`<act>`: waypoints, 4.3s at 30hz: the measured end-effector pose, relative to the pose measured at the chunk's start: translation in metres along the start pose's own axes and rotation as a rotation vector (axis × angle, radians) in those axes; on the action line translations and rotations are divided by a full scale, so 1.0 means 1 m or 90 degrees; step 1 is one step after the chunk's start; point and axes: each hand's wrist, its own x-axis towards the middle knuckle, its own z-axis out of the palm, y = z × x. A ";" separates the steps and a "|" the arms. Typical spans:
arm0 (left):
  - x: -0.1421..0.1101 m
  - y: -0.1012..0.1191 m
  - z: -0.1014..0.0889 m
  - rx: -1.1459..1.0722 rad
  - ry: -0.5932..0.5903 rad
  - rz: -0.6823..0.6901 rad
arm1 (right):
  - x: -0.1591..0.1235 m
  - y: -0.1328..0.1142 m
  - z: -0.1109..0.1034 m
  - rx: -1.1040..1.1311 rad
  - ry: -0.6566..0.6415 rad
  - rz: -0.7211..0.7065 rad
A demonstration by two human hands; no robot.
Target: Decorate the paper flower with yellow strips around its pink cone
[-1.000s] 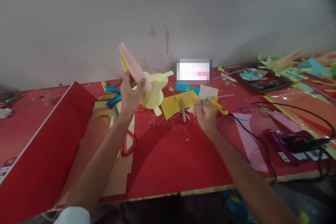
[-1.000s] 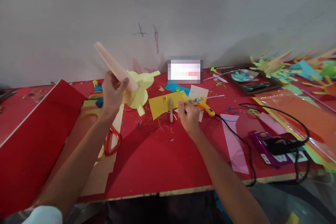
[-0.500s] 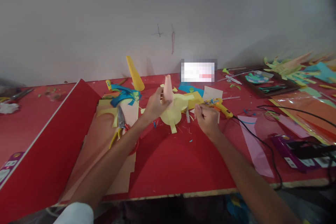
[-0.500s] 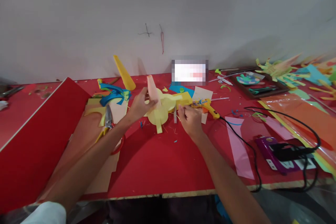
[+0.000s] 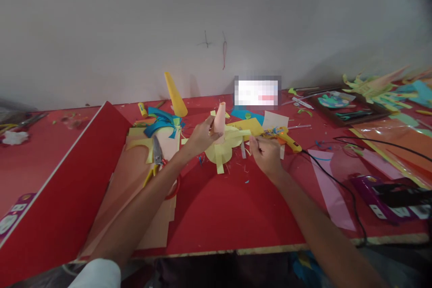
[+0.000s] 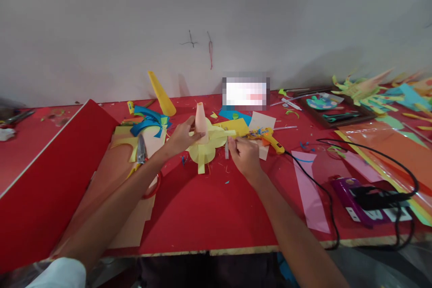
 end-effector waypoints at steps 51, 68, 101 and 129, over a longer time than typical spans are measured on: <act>0.011 -0.011 -0.033 -0.158 0.091 -0.023 | 0.004 -0.004 0.005 0.424 -0.047 0.206; 0.003 -0.009 -0.011 -0.029 0.034 -0.011 | 0.011 0.008 -0.003 0.467 -0.036 0.240; -0.032 0.046 -0.006 0.460 -0.340 0.127 | 0.010 0.012 0.032 0.264 -0.211 0.150; -0.034 0.058 -0.008 0.486 -0.364 0.103 | 0.007 0.009 0.032 0.148 -0.182 0.105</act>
